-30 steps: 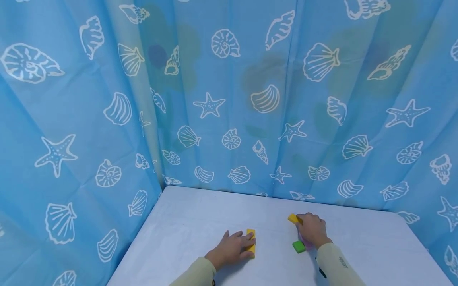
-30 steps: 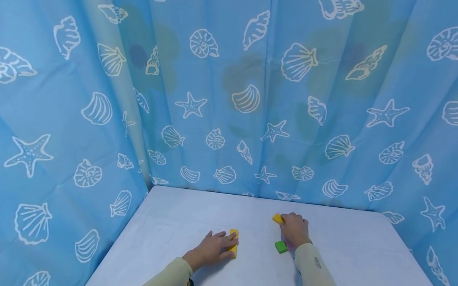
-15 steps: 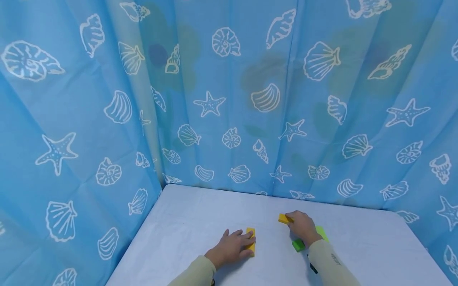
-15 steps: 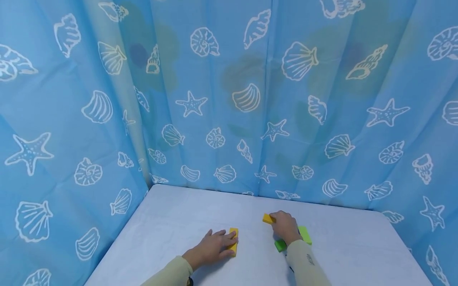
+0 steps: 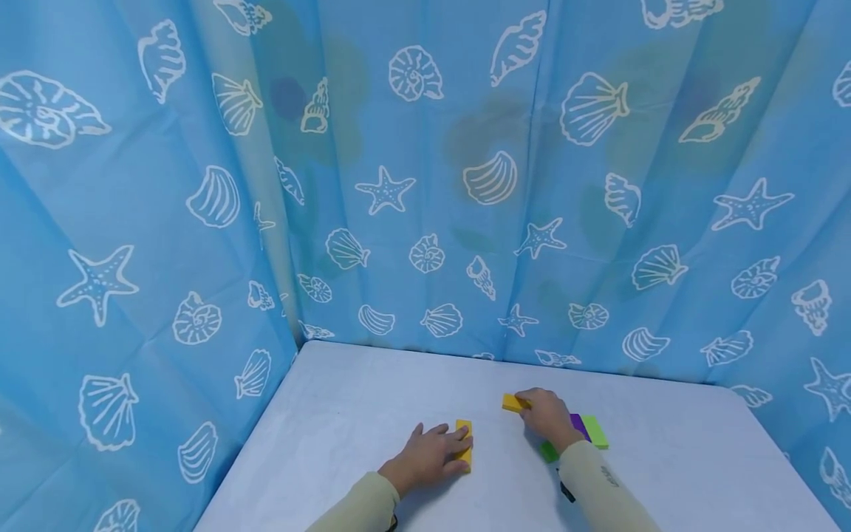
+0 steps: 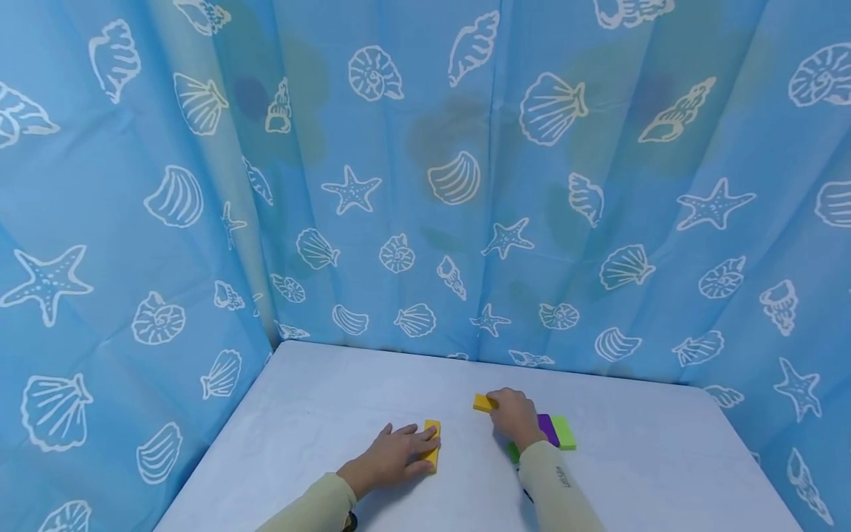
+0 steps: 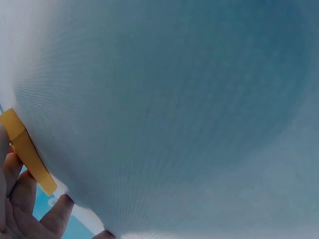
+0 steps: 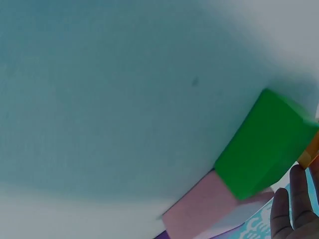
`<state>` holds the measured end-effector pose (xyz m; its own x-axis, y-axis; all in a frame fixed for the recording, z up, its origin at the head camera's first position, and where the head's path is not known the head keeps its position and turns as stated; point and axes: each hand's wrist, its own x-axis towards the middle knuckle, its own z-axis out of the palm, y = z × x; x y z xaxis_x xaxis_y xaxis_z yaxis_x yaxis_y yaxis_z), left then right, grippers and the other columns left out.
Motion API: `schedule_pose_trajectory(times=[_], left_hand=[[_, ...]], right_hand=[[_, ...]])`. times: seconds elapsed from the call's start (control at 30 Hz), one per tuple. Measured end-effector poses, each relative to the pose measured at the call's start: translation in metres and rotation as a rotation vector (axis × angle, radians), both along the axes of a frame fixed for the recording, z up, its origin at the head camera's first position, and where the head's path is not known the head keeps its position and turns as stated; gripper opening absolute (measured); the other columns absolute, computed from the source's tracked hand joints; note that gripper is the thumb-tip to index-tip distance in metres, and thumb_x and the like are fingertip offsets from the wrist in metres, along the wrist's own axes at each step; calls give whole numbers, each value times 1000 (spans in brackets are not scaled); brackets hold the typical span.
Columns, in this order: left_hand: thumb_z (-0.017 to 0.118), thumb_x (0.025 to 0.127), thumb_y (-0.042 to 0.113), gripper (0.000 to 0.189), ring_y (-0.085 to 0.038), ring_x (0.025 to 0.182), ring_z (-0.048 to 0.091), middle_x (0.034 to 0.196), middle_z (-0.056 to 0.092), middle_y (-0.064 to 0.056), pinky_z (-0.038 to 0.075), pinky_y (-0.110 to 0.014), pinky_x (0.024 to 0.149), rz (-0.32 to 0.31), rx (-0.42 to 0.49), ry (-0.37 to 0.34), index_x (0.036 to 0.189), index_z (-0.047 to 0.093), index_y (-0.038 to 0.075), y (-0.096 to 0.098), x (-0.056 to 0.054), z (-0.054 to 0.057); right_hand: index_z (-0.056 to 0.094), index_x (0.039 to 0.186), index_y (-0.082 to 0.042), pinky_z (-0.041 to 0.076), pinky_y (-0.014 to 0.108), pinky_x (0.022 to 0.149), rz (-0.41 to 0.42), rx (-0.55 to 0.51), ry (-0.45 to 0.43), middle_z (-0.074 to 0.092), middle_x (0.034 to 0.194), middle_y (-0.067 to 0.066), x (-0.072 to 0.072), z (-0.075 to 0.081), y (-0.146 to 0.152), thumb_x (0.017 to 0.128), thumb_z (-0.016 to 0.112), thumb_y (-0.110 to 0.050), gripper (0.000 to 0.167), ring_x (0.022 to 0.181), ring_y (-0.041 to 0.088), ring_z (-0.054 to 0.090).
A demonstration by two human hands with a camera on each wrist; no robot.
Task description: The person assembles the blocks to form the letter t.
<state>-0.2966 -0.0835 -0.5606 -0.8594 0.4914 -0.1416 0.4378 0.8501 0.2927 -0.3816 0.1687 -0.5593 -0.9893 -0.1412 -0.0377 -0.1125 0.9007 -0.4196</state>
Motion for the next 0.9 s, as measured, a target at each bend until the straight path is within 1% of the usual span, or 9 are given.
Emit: schedule_pose_trajectory(times=[0.23,0.33,0.43,0.53,0.6,0.7,0.9], left_hand=[[56,94,56,53,-28,140,45,153,43,16,32,-68,110,6,-3,-11,143,51,37,0,-1,-1],[55,94,57,53,-29,140,45,153,43,15,32,-68,110,2,0,-12,144,50,37,1,-1,-2],[54,95,57,53,-29,141,45,154,42,15,31,-69,110,3,0,-14,144,50,37,0,-2,-2],[54,95,56,53,-29,141,44,154,42,15,31,-69,110,5,3,-14,144,50,36,-1,-3,-2],[55,95,56,53,-29,141,44,154,43,14,31,-69,110,2,7,-12,144,50,36,-1,-2,-1],[56,95,55,53,-29,140,46,153,44,14,32,-68,109,-7,11,-3,143,51,35,-1,-1,1],[56,94,56,53,-29,139,47,153,44,15,33,-68,109,-5,4,2,143,51,36,0,-1,1]], right_hand=[[65,128,-4,45,56,104,5,-48,-12,65,128,18,6,2,-10,90,70,-10,39,117,38,58],[61,133,-4,45,55,105,-25,-92,-21,62,133,19,7,3,-11,92,70,-15,44,122,39,56],[58,136,-4,45,55,105,-70,-163,-22,58,137,21,5,3,-13,93,69,-19,47,126,40,54],[60,134,-5,49,52,102,-113,-225,-26,58,135,21,3,3,-14,94,67,-18,43,121,38,56],[63,130,-4,51,51,100,-126,-244,-30,61,131,20,3,2,-15,94,68,-16,39,116,36,58],[65,127,-2,51,50,99,-131,-250,-43,64,125,20,3,-1,-15,93,68,-13,36,112,34,60],[66,124,0,51,50,99,-131,-266,-59,66,121,21,3,-3,-17,92,67,-9,33,107,33,61]])
